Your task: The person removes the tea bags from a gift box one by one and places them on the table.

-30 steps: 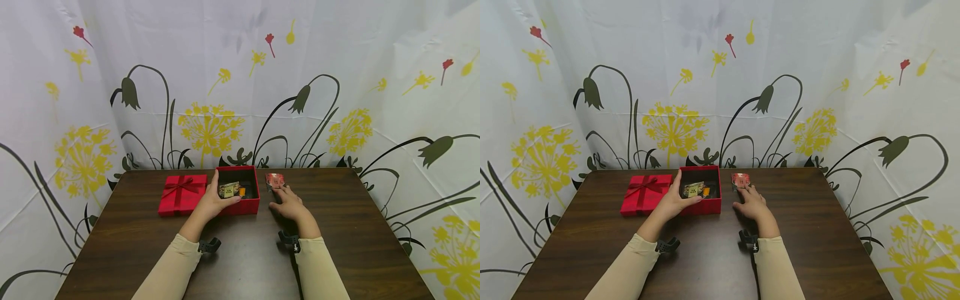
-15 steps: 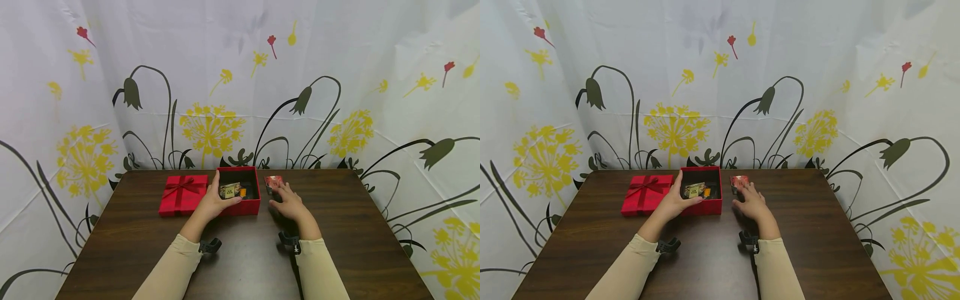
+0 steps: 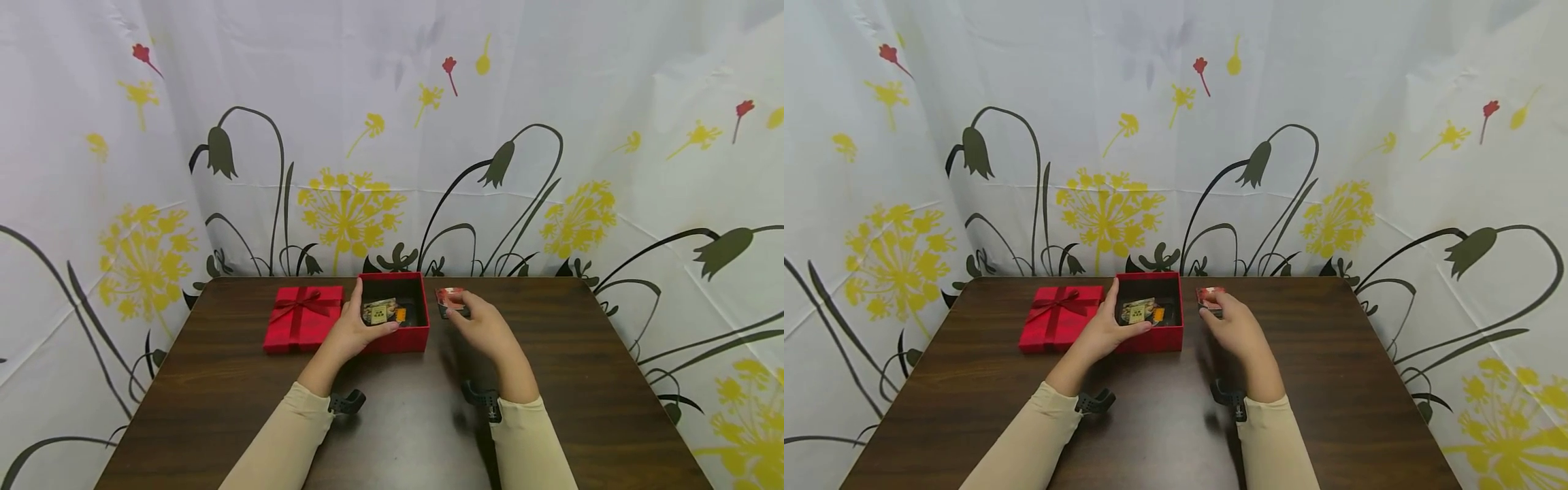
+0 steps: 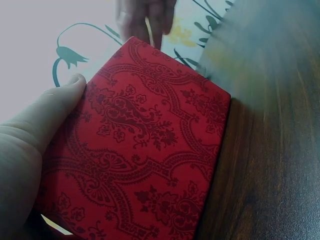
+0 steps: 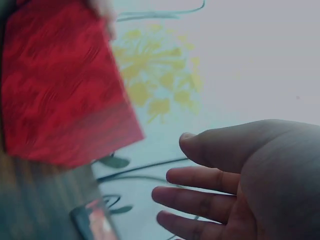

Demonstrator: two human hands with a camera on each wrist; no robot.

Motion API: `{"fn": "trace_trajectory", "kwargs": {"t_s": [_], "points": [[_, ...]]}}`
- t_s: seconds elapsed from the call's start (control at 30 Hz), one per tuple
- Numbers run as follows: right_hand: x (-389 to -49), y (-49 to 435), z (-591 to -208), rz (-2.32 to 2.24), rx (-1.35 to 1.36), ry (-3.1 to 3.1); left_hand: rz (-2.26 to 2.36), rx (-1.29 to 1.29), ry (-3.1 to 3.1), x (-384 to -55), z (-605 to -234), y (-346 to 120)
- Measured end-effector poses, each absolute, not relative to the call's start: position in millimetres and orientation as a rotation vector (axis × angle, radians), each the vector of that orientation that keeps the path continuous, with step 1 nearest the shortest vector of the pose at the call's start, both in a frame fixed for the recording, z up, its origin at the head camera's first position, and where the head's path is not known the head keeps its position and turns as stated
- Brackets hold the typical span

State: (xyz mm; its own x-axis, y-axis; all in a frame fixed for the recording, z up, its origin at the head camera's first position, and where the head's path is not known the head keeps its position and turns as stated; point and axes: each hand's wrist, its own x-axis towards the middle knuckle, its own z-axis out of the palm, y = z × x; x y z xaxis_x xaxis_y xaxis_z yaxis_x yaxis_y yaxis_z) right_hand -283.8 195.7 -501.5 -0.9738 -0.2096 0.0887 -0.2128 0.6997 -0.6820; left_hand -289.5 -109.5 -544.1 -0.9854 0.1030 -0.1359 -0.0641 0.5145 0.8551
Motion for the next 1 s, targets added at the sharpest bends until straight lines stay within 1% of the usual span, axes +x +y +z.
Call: {"fn": "trace_trajectory", "kwargs": {"t_s": [0.13,0.27,0.53,0.77,0.87,1.0], "points": [[-275.4,191.1,-485.6,1.23,0.372,-2.827,1.47,0.029,2.592,-290.9,-543.2,-108.3],[-263.9,185.2,-473.1,1.409,0.363,-2.733,1.48,0.044,2.588,-290.3,-542.7,-107.1],[-248.5,161.6,-457.7,2.174,0.414,-2.359,1.475,0.026,2.602,-288.7,-543.3,-110.1],[-255.2,140.6,-458.9,2.673,0.434,-2.078,1.49,0.03,2.598,-290.1,-542.9,-109.7],[-262.5,131.5,-464.1,2.854,0.38,-1.964,1.503,0.044,2.594,-289.5,-542.1,-109.5],[-272.8,120.8,-470.4,2.964,0.297,-1.887,1.505,0.075,2.6,-288.9,-541.1,-108.7]]}}
